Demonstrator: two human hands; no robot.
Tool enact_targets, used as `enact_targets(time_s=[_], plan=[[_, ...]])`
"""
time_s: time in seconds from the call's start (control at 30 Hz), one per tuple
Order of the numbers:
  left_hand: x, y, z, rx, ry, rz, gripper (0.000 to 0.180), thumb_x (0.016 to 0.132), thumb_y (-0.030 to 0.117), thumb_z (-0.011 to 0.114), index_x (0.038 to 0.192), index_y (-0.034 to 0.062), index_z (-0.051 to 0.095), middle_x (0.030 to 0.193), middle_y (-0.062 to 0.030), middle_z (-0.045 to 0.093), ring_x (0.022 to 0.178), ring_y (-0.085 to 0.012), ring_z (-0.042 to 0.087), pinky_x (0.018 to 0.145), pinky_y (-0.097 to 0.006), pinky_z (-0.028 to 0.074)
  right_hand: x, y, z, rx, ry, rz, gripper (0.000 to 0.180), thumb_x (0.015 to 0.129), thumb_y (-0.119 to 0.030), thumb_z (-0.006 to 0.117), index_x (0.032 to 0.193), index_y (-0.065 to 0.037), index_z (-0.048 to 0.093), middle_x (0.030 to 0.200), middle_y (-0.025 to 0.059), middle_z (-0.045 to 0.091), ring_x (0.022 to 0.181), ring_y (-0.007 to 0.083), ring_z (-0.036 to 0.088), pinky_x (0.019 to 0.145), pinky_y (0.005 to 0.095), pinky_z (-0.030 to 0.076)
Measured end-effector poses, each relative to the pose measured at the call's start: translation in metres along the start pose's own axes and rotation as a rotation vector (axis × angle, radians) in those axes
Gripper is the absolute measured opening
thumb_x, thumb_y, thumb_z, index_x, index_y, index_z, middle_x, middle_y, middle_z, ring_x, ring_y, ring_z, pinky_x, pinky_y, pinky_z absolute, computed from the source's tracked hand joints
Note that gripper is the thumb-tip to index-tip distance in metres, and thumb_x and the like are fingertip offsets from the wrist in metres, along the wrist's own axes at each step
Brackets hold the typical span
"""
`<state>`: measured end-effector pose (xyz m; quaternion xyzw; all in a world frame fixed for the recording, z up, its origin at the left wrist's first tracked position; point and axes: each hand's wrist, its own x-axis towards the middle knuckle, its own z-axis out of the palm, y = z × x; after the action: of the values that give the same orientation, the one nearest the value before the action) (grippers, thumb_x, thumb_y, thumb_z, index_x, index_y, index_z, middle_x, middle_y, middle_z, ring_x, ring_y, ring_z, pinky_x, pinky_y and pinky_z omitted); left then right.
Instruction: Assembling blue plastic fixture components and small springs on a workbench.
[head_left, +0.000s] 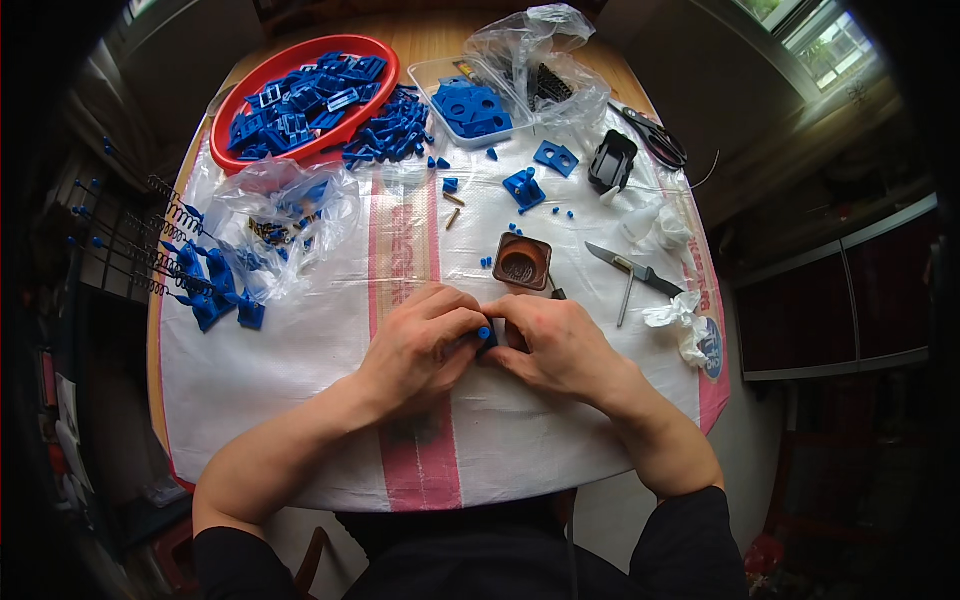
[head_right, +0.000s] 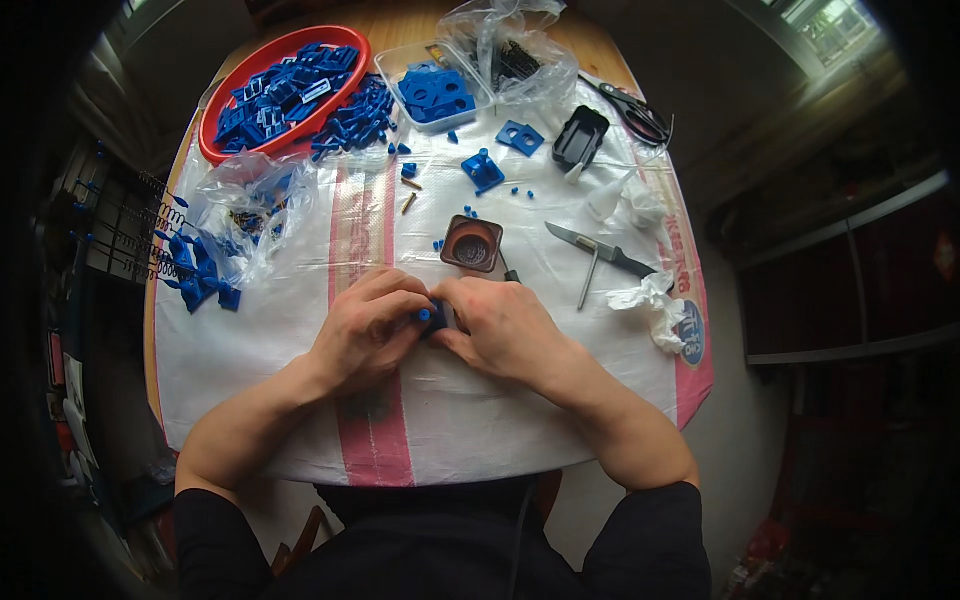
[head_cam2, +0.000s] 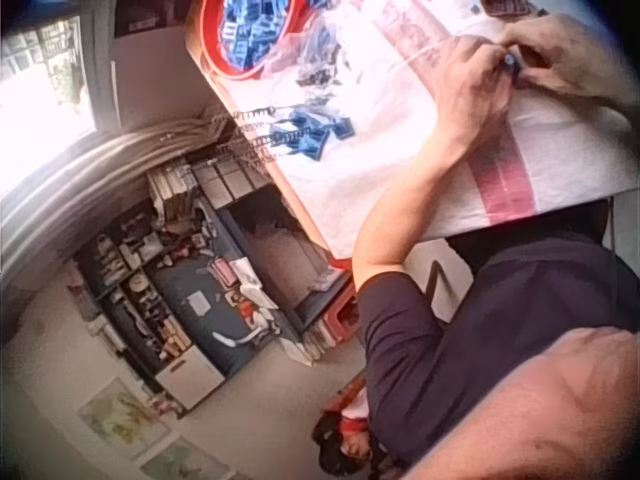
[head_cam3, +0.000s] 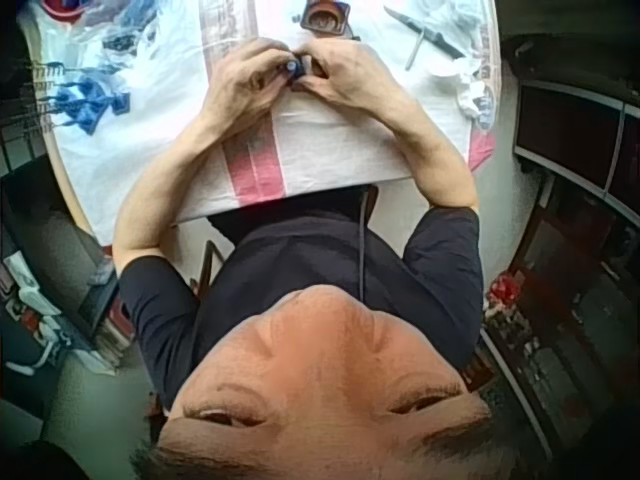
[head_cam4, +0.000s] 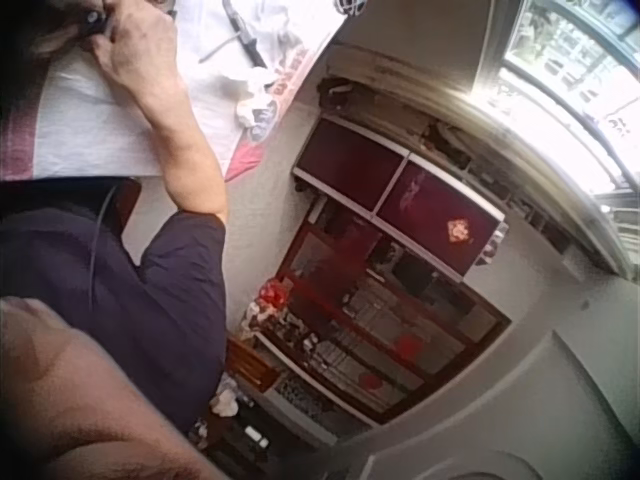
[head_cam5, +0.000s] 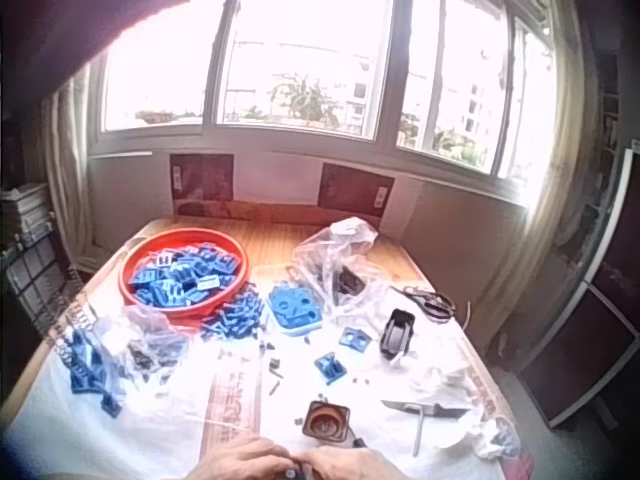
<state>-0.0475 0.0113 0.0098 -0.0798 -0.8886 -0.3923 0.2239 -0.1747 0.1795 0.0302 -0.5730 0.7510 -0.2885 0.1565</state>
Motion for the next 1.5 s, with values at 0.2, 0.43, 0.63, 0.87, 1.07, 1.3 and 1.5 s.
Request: enact_targets(time_s=[0.2,0.43,0.63,0.87,1.07,1.3,1.5], plan=[[-0.001,-0.005,0.001,-0.011,0.031,0.036,0.026,0.072,-0.003,0.073,0.096,0.0024,0.064,0.098,-0.0108,0.063,0.089,-0.0290,0.061,0.076,-0.037,0.050,0.000,-0.001,0.001,-0.007,-0.007,0.007,0.039,0.078,-0.019,0.076,0.110,-0.007,0.058,0.080,0.0095,0.061,0.073,0.0285,0.063,0.065,0.0402,0.050],[-0.005,-0.006,-0.003,0.029,0.026,-0.033,0.027,0.074,-0.001,0.074,0.098,0.0043,0.064,0.099,-0.0111,0.059,0.092,-0.0289,0.058,0.076,-0.037,0.049,0.001,-0.004,0.002,-0.063,0.012,0.001,0.047,0.076,-0.013,0.077,0.117,-0.003,0.057,0.082,0.0108,0.062,0.068,0.0252,0.062,0.063,0.0364,0.051],[-0.004,-0.007,-0.005,-0.030,-0.008,-0.081,0.025,0.075,-0.003,0.071,0.099,0.0043,0.065,0.098,-0.0113,0.059,0.093,-0.0280,0.058,0.078,-0.037,0.049,0.000,-0.008,0.001,-0.145,0.020,-0.054,0.044,0.080,-0.024,0.075,0.115,-0.006,0.054,0.083,0.0113,0.061,0.074,0.0306,0.064,0.063,0.0403,0.050],[-0.004,-0.010,-0.003,-0.024,0.042,-0.008,0.028,0.074,0.000,0.072,0.100,0.0033,0.061,0.106,-0.0123,0.060,0.097,-0.0310,0.058,0.083,-0.039,0.048,0.002,-0.012,0.000,-0.072,0.202,-0.235,0.044,0.078,-0.025,0.080,0.114,-0.006,0.062,0.075,0.0064,0.061,0.061,0.0217,0.061,0.053,0.0333,0.047],[-0.006,-0.011,-0.004,-0.020,-0.025,0.001,0.031,0.071,0.002,0.074,0.099,0.0050,0.061,0.106,-0.0118,0.060,0.099,-0.0319,0.058,0.085,-0.040,0.047,0.001,-0.013,0.006,-0.061,0.272,-0.263,0.018,0.083,-0.016,0.073,0.095,-0.007,0.063,0.073,0.0055,0.060,0.062,0.0224,0.062,0.053,0.0335,0.047],[-0.005,-0.007,-0.003,-0.053,-0.023,-0.045,0.035,0.071,0.001,0.075,0.103,0.0047,0.062,0.108,-0.0117,0.060,0.101,-0.0312,0.057,0.086,-0.040,0.047,0.001,-0.011,0.010,-0.080,0.322,-0.245,0.016,0.082,-0.012,0.072,0.094,-0.007,0.063,0.072,0.0059,0.059,0.059,0.0230,0.061,0.051,0.0340,0.046],[-0.003,-0.007,-0.004,-0.057,-0.014,-0.032,0.038,0.071,0.001,0.075,0.106,0.0045,0.061,0.110,-0.0123,0.059,0.103,-0.0320,0.056,0.088,-0.040,0.047,0.002,-0.013,0.006,-0.096,0.314,-0.233,0.016,0.080,-0.008,0.075,0.093,-0.004,0.067,0.073,0.0081,0.064,0.058,0.0217,0.062,0.050,0.0322,0.047]])
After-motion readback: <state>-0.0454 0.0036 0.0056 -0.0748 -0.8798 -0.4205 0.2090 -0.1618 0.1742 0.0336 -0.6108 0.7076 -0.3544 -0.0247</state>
